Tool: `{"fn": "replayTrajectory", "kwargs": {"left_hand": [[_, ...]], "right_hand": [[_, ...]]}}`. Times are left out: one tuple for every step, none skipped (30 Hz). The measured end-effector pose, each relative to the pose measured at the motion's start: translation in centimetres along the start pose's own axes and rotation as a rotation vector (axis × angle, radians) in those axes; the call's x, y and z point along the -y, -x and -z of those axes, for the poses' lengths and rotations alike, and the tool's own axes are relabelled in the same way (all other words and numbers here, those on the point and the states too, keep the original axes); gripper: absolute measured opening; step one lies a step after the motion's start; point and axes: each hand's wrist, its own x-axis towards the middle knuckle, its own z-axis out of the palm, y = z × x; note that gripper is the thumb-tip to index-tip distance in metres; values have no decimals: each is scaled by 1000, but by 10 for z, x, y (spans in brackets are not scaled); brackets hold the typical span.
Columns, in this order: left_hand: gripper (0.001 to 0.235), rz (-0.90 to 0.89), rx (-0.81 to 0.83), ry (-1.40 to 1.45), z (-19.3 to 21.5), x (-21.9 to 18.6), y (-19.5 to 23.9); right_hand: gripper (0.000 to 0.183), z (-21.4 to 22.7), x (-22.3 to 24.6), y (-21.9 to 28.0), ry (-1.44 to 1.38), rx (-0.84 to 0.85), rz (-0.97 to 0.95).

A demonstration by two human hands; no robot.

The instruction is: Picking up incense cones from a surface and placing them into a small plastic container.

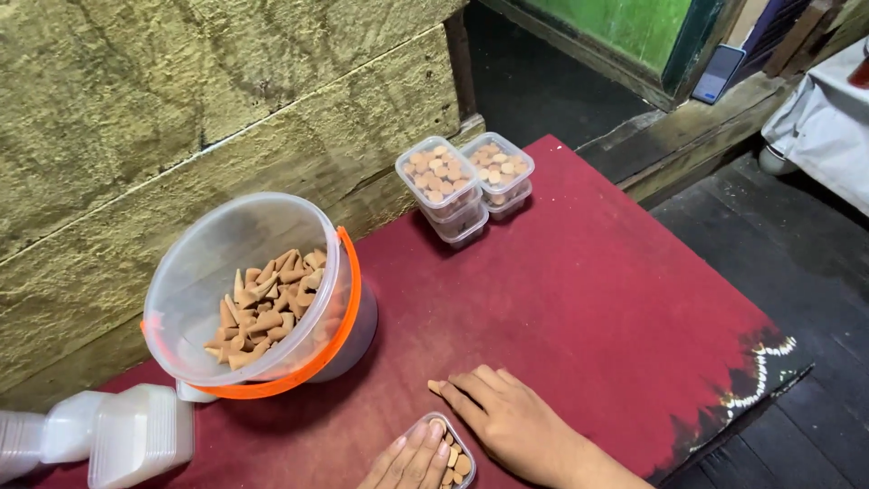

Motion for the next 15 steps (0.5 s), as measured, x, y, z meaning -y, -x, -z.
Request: {"fn": "replayTrajectory", "kwargs": {"left_hand": [[35,38,-31,9,-6,-5,4],[34,74,-59,24,-11,-10,9],[34,74,-59,27,-10,-9,8],[35,71,-53,28,-9,-9,6],[35,68,-47,29,-8,-8,5],[35,70,-44,27,-5,-8,1],[35,111,-62,53,-2,-9,-4],[36,151,-79,74,2,-8,-7],[36,151,-76,68,8,-1,-14],[35,116,-33,90,18,4,-18],[35,83,10,114,28,9,-22],[35,105,21,98,34,12,-17],[36,17,126,88,41,13,-12],[39,-92,219,94,43,18,-9],[39,-91,219,94,36,13,3]], "right_hand": [[48,0,-1,0,-3,9,-1],[45,0,0,2,-8,19,-6],[45,1,1,1,-8,20,-9],[45,3,1,1,-17,-4,-2],[45,4,2,0,-27,-28,5],[45,6,2,-1,-30,-27,8],[44,7,2,-1,-52,-17,6],[42,8,2,-3,-75,-11,8],[42,10,1,-2,-79,-14,13],[41,11,1,-3,-94,-7,-5],[40,11,1,-4,-109,0,-24],[40,11,2,-5,-121,11,0],[46,11,2,-4,-103,10,-8],[54,12,2,-2,-75,-2,-39],[54,11,2,-3,-75,-1,-39]]}}
